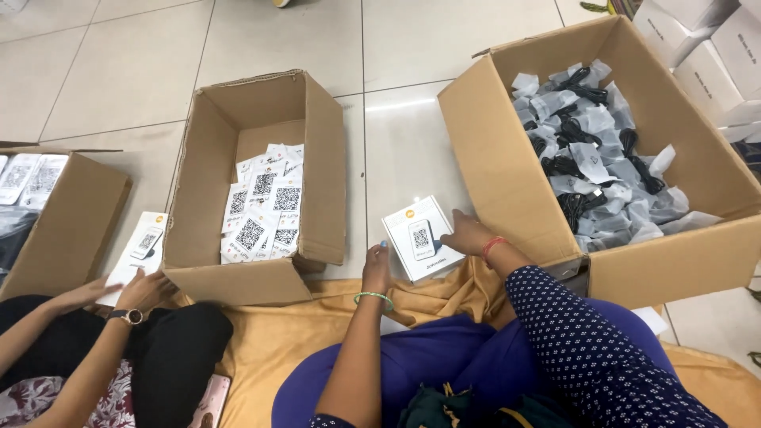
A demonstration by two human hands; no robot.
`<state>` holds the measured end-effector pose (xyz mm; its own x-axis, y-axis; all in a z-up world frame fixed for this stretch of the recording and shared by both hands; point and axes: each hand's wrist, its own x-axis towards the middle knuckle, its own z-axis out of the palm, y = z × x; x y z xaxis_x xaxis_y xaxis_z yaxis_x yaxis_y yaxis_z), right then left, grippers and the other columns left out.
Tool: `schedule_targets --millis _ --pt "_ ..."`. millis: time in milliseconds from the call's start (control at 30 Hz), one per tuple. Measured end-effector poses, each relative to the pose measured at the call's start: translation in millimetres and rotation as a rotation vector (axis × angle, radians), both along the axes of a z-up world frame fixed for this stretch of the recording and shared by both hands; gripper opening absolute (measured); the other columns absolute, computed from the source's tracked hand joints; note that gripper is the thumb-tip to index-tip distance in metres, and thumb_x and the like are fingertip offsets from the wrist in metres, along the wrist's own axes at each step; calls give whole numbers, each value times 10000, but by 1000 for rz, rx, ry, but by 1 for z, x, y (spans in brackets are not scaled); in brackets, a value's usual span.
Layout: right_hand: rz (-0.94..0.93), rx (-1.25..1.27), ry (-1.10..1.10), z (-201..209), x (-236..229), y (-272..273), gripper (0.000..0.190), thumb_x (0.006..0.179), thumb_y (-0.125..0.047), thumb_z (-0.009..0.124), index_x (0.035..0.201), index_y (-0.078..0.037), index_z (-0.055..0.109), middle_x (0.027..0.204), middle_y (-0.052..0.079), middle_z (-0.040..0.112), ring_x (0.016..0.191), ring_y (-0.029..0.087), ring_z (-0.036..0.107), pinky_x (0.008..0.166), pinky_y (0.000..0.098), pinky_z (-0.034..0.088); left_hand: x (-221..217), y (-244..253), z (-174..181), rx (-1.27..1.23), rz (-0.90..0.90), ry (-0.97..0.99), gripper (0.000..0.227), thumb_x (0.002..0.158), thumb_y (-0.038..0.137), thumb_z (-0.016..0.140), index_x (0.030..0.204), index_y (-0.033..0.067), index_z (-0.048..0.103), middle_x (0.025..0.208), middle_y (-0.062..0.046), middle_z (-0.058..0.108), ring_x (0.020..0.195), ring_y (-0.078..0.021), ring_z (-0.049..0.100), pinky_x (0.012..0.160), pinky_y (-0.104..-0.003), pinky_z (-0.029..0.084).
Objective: The person packs electronic chargers and cables into individual boxes and applies product labels.
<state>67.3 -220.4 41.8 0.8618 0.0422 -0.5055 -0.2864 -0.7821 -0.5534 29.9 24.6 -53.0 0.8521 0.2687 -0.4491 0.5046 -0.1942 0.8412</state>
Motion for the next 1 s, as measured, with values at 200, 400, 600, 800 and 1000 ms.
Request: schedule_targets --millis 200,400,600,800,1000 --pt "180 78 6 -22 -8 7 802 799 -356 797 1389 65 453 1272 287 661 1203 381 654 1039 374 516 -12 -19 35 93 -333 24 790 983 587 477 1626 180 263 1429 -186 601 1263 -283 581 1040 -332 447" --pt "75 355 -247 -2 -10 11 848 745 -316 823 1428 10 438 1306 242 644 1225 335 626 1026 383 494 -14 -6 63 -91 -165 -113 745 974 472 545 1624 218 282 1354 -120 674 1163 -205 634 939 -301 487" --pt "-50 498 -562 87 -29 20 594 843 -357 762 1372 -150 590 1283 108 643 1112 276 673 955 362 563 -36 -8 102 -216 -43 -518 720 1019 261 608 1634 121 260 1447 -129 590 1277 -170 561 1060 -289 429" --pt "-150 838 -708 140 -55 -2 527 919 -323 740 1390 -151 577 1331 67 523 1304 227 559 1000 400 519 -69 -54 192 -507 -6 -620 753 1009 179 595 1642 117 193 1510 -139 461 1310 -207 529 1061 -354 466" --pt "-262 1074 -818 182 -93 -74 480 965 -245 705 1390 -83 551 1386 73 619 1300 196 585 1000 349 536 -98 -128 261 -521 -166 -623 860 962 212 628 1655 162 120 1534 -135 407 1336 -215 487 1056 -375 457"
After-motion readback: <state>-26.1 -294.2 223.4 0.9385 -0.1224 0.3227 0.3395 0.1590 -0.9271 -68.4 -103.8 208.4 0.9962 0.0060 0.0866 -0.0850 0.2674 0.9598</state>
